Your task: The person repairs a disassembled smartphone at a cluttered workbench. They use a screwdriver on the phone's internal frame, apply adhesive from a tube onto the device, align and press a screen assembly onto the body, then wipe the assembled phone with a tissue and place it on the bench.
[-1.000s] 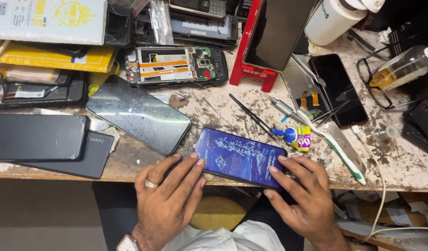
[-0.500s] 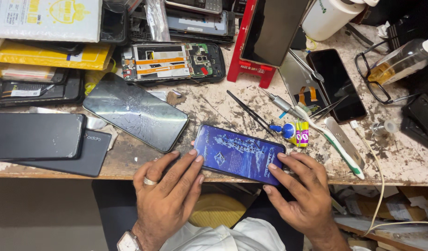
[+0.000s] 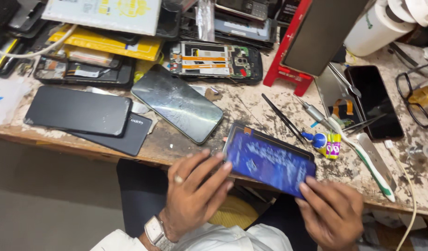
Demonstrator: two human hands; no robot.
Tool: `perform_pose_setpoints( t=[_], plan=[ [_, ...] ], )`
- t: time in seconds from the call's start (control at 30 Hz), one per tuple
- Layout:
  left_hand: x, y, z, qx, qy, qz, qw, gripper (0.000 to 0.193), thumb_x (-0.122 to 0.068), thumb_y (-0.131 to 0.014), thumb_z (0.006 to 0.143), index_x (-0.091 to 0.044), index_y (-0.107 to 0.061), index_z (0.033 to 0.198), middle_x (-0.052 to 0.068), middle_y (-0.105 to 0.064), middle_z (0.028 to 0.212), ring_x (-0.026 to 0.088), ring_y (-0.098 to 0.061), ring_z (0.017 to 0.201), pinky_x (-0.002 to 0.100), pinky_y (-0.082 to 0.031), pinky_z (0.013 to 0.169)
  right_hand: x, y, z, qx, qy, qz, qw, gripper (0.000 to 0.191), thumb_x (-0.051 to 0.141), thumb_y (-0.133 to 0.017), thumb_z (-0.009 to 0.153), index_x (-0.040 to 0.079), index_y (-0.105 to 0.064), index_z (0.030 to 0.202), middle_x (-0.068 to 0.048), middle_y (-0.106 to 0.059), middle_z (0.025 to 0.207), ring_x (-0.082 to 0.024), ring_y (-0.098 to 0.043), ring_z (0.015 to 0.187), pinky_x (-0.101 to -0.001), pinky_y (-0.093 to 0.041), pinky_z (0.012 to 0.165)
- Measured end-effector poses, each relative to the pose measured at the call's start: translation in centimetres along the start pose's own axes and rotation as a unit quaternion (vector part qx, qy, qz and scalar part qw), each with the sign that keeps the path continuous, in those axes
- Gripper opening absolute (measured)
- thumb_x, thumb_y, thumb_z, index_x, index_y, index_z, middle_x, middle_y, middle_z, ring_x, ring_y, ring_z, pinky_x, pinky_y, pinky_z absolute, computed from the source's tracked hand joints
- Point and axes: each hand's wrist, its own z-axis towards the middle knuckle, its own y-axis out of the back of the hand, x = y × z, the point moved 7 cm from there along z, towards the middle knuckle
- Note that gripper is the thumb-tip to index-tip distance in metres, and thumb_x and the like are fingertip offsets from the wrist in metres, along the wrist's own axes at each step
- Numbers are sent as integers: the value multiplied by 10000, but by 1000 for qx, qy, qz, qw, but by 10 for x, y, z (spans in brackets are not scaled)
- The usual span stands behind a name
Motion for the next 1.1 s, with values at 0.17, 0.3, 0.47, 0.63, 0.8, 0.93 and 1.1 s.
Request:
perform_pose_setpoints(
  t=[0.17, 0.3, 0.47, 0.63, 0.8, 0.93, 1.1],
  plan=[
    [8, -21, -42, -4, 197, -308, 931, 532, -419, -926, 813, -92, -710, 1173, 68, -731, 1151, 168, -700, 1154, 366, -547, 982, -45, 12, -70, -3, -9, 121, 993, 279, 163, -800, 834, 84, -694, 1079, -85, -696, 1087, -209, -701, 1102, -357, -588, 959],
    [-23, -38, -37, 17, 249, -611, 752, 933, -491, -886, 767, -115, -383, 1457, 43, -568, 1380, 152, -571, 1320, 340, -437, 1114, -46, -31, -95, 252, -57, 85, 962, 226, 183, -858, 662, 143, -769, 866, -79, -789, 862, -285, -750, 969, -478, -568, 910],
    [-33, -19, 1, -4, 365, -610, 703, 919, -348, -851, 818, -3, -356, 1511, 167, -647, 1203, 268, -635, 1215, 454, -424, 1165, 34, -31, -34, 190, 77, 257, 944, 297, 273, -872, 882, 157, -709, 1100, -2, -794, 958, -168, -801, 928, -353, -651, 834],
    [-57, 14, 50, 210, -19, -293, 933, 362, -167, -529, 945, -40, -566, 1282, 157, -706, 1135, 292, -686, 1191, 545, -385, 1204, 23, 15, 101, 189, 3, 181, 965, 248, 137, -750, 844, 164, -736, 1090, 9, -769, 973, -132, -698, 846, -281, -585, 746],
    [-88, -37, 54, 346, -121, -184, 912, 266, -208, -528, 900, -14, -617, 1058, 192, -697, 929, 390, -727, 901, 803, -282, 1139, 51, -56, 189, 410, 54, 133, 901, 202, 166, -738, 832, 154, -800, 1024, -37, -718, 849, -189, -709, 761, -344, -564, 625],
    [-88, -46, 60, 324, -109, -176, 923, 333, -286, -579, 851, 7, -624, 1002, 232, -702, 895, 416, -734, 849, 840, -286, 1061, 65, -100, 207, 499, 58, 68, 862, 239, 255, -735, 867, 184, -779, 1091, -34, -679, 917, -206, -697, 775, -374, -564, 646],
    [-87, -49, 59, 340, -87, -185, 918, 312, -255, -570, 870, 19, -620, 1011, 232, -703, 871, 425, -742, 837, 857, -263, 1099, 75, -116, 213, 511, 93, 79, 851, 238, 267, -744, 830, 169, -790, 1043, -47, -677, 880, -219, -684, 837, -384, -551, 722]
  ],
)
